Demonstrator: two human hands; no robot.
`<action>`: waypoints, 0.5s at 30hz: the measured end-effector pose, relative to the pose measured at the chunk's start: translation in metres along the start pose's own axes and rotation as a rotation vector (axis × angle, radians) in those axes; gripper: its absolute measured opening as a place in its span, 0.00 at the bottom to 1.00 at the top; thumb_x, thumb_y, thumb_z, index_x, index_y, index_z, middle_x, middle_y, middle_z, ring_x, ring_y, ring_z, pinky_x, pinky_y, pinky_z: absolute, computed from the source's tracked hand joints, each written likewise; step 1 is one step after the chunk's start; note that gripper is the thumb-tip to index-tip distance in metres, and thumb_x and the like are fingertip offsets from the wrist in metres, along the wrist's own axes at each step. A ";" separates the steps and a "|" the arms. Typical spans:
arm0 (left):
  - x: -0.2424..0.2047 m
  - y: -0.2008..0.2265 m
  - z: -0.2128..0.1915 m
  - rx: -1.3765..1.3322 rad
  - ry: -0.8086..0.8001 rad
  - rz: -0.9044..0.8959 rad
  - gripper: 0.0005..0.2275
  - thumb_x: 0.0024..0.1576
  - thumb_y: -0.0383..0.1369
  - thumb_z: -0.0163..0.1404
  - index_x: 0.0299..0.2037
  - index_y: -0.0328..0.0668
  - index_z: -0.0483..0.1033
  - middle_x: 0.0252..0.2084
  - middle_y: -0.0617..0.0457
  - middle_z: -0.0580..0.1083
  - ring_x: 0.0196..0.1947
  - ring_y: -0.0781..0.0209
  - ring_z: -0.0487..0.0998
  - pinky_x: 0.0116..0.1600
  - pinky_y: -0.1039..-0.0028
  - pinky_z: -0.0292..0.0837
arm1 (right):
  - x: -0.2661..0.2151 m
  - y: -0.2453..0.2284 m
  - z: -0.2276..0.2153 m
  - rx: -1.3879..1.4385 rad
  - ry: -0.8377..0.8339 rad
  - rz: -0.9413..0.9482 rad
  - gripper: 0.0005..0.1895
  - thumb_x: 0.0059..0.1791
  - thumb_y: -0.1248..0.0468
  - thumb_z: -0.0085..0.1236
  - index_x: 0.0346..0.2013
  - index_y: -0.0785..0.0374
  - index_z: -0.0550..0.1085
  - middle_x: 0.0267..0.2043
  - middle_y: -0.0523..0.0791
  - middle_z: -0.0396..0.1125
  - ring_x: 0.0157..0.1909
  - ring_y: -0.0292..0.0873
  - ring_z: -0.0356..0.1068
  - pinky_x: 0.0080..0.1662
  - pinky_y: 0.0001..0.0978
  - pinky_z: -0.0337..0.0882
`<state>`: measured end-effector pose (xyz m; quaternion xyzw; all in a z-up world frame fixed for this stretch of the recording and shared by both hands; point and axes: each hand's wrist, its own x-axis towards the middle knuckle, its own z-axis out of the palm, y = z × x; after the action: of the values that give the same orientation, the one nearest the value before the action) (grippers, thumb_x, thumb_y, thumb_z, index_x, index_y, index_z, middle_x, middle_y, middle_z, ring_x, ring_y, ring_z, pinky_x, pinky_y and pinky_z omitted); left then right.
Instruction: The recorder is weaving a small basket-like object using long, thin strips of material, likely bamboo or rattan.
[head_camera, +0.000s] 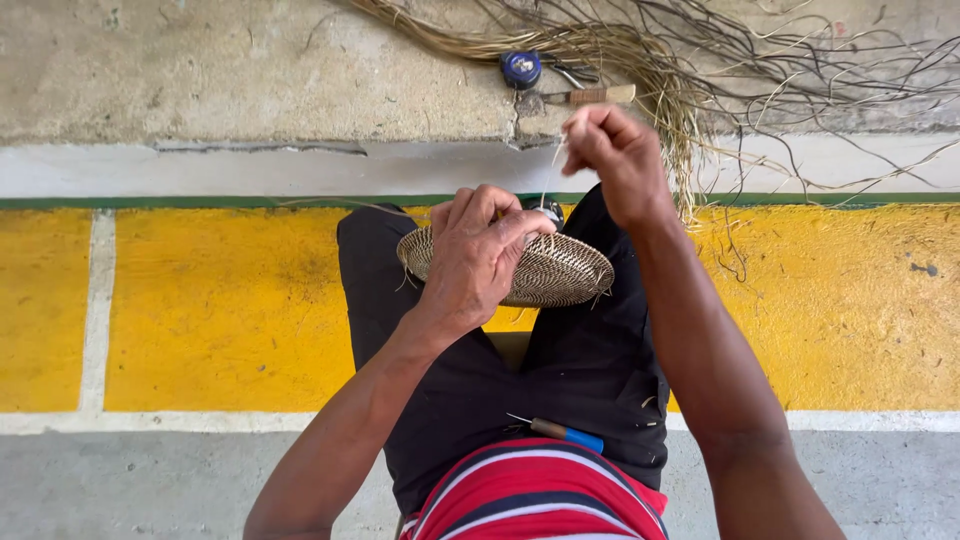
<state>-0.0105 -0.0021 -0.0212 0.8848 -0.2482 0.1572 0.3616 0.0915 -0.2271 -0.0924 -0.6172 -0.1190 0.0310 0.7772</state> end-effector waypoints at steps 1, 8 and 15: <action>0.001 -0.001 -0.002 -0.035 -0.006 0.003 0.10 0.60 0.29 0.57 0.48 0.57 0.81 0.42 0.61 0.71 0.47 0.61 0.70 0.54 0.65 0.57 | -0.010 -0.013 0.009 -0.040 -0.083 0.049 0.11 0.56 0.61 0.58 0.50 0.64 0.76 0.38 0.41 0.72 0.37 0.34 0.73 0.43 0.28 0.76; 0.006 0.002 -0.010 -0.142 -0.056 0.025 0.08 0.62 0.27 0.53 0.49 0.52 0.78 0.46 0.62 0.79 0.45 0.64 0.75 0.56 0.68 0.57 | -0.039 -0.058 0.041 -0.221 -0.031 -0.072 0.28 0.52 0.60 0.61 0.65 0.56 0.61 0.37 0.39 0.73 0.36 0.32 0.72 0.38 0.25 0.74; -0.001 0.003 -0.009 -0.076 -0.048 -0.009 0.07 0.63 0.28 0.53 0.49 0.52 0.79 0.39 0.63 0.79 0.42 0.65 0.74 0.54 0.68 0.55 | -0.045 -0.028 0.031 -0.163 -0.225 0.086 0.13 0.56 0.59 0.56 0.46 0.65 0.80 0.36 0.43 0.73 0.37 0.33 0.69 0.42 0.24 0.74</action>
<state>-0.0135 0.0027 -0.0140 0.8750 -0.2587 0.1248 0.3898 0.0377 -0.2127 -0.0656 -0.6753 -0.1812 0.1234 0.7042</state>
